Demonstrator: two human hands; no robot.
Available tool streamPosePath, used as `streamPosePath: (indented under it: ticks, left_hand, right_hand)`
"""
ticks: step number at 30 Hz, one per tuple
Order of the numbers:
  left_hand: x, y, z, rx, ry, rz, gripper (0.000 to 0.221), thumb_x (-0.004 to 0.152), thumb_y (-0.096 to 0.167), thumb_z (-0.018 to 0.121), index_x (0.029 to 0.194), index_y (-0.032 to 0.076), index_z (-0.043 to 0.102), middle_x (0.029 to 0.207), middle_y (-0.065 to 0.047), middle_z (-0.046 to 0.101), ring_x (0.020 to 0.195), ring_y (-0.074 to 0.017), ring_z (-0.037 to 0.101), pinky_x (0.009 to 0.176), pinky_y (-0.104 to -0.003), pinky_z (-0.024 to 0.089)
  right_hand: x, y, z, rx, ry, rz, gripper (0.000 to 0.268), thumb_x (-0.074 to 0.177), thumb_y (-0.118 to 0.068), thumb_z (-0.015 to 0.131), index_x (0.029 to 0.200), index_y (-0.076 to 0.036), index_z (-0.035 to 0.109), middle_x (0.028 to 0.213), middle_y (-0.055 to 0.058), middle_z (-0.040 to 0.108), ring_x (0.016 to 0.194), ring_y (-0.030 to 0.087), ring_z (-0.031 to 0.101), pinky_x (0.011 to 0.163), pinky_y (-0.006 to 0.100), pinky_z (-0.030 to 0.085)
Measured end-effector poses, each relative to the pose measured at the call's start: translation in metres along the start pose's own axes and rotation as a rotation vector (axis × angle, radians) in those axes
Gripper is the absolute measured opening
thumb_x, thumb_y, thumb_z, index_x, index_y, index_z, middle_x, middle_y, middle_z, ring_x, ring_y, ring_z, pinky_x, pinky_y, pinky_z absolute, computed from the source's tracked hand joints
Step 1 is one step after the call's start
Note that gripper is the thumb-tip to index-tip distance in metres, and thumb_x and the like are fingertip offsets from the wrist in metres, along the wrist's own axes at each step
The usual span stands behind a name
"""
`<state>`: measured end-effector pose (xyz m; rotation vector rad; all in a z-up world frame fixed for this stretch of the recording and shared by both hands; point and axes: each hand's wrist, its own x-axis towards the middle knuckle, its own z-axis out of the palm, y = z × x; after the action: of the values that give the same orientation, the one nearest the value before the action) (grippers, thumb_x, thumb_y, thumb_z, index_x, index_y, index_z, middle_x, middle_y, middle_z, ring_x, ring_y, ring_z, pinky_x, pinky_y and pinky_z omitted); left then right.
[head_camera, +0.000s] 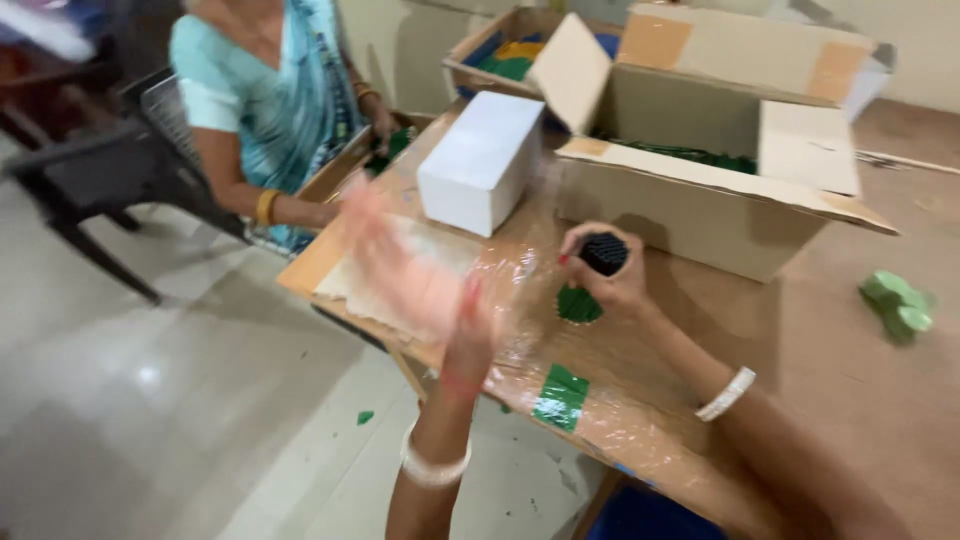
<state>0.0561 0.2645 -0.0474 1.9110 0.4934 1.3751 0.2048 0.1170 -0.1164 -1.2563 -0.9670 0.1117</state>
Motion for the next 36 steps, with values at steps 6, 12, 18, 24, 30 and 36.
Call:
streamPosePath:
  ticks: [6,12,18,24,30,36]
  left_hand:
    - [-0.154,-0.026,-0.125,0.459,-0.665,-0.71,0.042,0.099,0.017,0.046,0.138,0.005,0.057,0.14,-0.014,0.061,0.129,-0.0268,0.061,0.11,-0.042,0.049]
    - [-0.129,-0.027,-0.117,0.771,-1.007,-1.074,0.039,0.102,0.006,0.037,0.127,0.006,0.067,0.126,-0.012,0.074,0.117,-0.0224,0.074,0.1,-0.037,0.059]
    - [-0.12,-0.006,-0.105,0.84,-1.096,-1.087,0.03,0.103,0.007,0.045,0.122,0.006,0.068,0.12,-0.012,0.075,0.112,-0.0229,0.075,0.094,-0.036,0.061]
    - [-0.096,0.037,-0.103,1.0,-1.004,-1.151,0.028,0.105,0.011,0.046,0.12,0.01,0.069,0.12,-0.011,0.072,0.115,-0.0277,0.072,0.094,-0.039,0.059]
    - [-0.108,0.016,-0.102,1.054,-1.07,-1.138,0.026,0.101,0.013,0.054,0.122,0.012,0.069,0.124,-0.01,0.072,0.113,-0.0268,0.071,0.094,-0.037,0.061]
    - [-0.025,0.088,-0.065,0.348,-0.362,-0.167,0.051,0.104,0.021,0.075,0.145,0.016,0.045,0.148,-0.007,0.053,0.142,-0.0248,0.043,0.121,-0.038,0.037]
  right_hand:
    - [-0.001,0.006,0.0,0.068,-0.025,0.035,0.009,0.09,-0.002,0.072,0.097,0.001,0.066,0.083,0.003,0.067,0.066,0.008,0.063,0.06,0.023,0.053]
    - [0.001,0.0,0.0,0.08,-0.055,0.014,0.011,0.09,-0.003,0.073,0.098,0.001,0.066,0.085,0.003,0.068,0.067,0.008,0.064,0.06,0.023,0.055]
    - [0.0,0.005,-0.002,0.067,-0.054,0.047,0.011,0.092,-0.003,0.073,0.099,0.0,0.066,0.086,0.003,0.067,0.07,0.007,0.063,0.063,0.023,0.055]
    - [0.0,0.004,0.001,0.077,-0.037,0.027,0.011,0.09,-0.003,0.073,0.097,0.0,0.067,0.084,0.003,0.068,0.068,0.008,0.064,0.061,0.023,0.055]
    - [-0.003,0.003,-0.001,0.006,-0.036,0.018,0.01,0.091,-0.005,0.074,0.096,-0.001,0.066,0.081,0.002,0.066,0.068,0.007,0.063,0.063,0.022,0.054]
    - [0.0,0.001,0.0,0.029,-0.058,0.027,0.01,0.092,-0.004,0.073,0.096,0.001,0.066,0.084,0.003,0.067,0.069,0.008,0.063,0.064,0.023,0.054]
